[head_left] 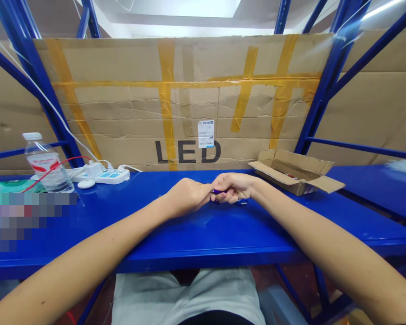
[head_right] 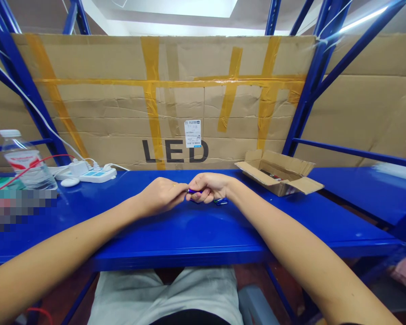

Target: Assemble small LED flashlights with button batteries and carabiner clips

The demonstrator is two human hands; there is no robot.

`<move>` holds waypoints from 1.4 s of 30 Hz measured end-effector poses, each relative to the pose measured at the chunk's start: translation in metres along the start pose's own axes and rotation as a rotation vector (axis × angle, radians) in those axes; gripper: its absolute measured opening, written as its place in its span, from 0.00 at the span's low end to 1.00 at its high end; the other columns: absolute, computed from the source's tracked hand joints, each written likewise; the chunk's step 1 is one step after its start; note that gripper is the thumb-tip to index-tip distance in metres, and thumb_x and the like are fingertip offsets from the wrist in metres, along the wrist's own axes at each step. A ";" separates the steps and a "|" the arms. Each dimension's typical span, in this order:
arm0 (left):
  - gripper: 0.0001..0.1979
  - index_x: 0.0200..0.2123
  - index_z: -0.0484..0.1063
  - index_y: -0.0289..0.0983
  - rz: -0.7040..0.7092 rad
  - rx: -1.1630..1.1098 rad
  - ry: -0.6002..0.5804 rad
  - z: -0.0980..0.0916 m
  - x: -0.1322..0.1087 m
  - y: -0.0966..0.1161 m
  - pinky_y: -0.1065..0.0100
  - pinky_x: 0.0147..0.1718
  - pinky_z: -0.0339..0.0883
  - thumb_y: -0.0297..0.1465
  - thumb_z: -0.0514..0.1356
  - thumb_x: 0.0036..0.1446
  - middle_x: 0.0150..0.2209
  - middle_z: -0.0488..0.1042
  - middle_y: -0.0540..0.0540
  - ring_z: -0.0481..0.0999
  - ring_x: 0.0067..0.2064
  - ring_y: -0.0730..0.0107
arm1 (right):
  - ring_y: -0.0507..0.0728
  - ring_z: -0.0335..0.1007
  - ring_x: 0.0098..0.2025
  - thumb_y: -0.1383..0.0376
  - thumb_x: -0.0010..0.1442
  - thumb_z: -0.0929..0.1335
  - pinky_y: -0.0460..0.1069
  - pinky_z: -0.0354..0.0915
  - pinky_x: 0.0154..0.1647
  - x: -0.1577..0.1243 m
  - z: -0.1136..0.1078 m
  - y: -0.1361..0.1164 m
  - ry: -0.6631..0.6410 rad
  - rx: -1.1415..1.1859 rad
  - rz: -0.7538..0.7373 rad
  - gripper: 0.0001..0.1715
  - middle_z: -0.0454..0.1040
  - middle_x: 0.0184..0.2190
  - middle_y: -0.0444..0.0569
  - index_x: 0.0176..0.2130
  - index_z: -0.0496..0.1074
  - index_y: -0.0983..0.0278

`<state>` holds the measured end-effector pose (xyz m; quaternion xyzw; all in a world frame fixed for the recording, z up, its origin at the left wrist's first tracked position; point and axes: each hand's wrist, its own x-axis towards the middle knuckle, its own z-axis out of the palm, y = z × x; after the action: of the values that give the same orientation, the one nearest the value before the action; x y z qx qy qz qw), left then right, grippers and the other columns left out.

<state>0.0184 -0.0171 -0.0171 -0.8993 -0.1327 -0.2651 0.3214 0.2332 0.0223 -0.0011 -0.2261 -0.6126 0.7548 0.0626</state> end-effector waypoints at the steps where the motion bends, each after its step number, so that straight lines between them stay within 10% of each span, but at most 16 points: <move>1: 0.12 0.39 0.70 0.32 -0.015 -0.005 0.023 0.002 -0.001 -0.002 0.71 0.23 0.64 0.29 0.48 0.67 0.24 0.76 0.47 0.76 0.25 0.70 | 0.41 0.40 0.16 0.67 0.55 0.70 0.37 0.41 0.12 -0.001 0.003 -0.002 0.031 0.002 -0.018 0.09 0.63 0.21 0.41 0.35 0.68 0.70; 14: 0.12 0.34 0.69 0.35 -0.108 -0.058 0.064 0.008 -0.007 -0.011 0.71 0.21 0.60 0.30 0.49 0.67 0.21 0.73 0.50 0.73 0.22 0.73 | 0.45 0.56 0.13 0.73 0.38 0.76 0.41 0.53 0.10 0.005 0.023 -0.006 0.539 -0.250 -0.217 0.16 0.67 0.13 0.38 0.26 0.66 0.65; 26: 0.11 0.35 0.69 0.35 -0.132 -0.047 0.063 0.008 -0.009 -0.012 0.70 0.21 0.58 0.29 0.49 0.66 0.21 0.73 0.50 0.73 0.21 0.73 | 0.54 0.73 0.20 0.66 0.43 0.78 0.52 0.76 0.28 0.005 0.018 0.000 0.442 -0.223 -0.299 0.17 0.73 0.16 0.43 0.30 0.69 0.67; 42: 0.11 0.34 0.69 0.35 -0.069 -0.004 0.049 0.006 -0.006 -0.008 0.70 0.21 0.58 0.28 0.48 0.67 0.22 0.74 0.50 0.75 0.23 0.72 | 0.51 0.69 0.18 0.67 0.53 0.72 0.57 0.78 0.31 0.004 0.017 0.001 0.326 -0.182 -0.203 0.10 0.68 0.18 0.42 0.25 0.68 0.68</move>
<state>0.0129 -0.0071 -0.0205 -0.8881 -0.1551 -0.2984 0.3135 0.2225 0.0084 -0.0002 -0.2873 -0.6796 0.6395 0.2159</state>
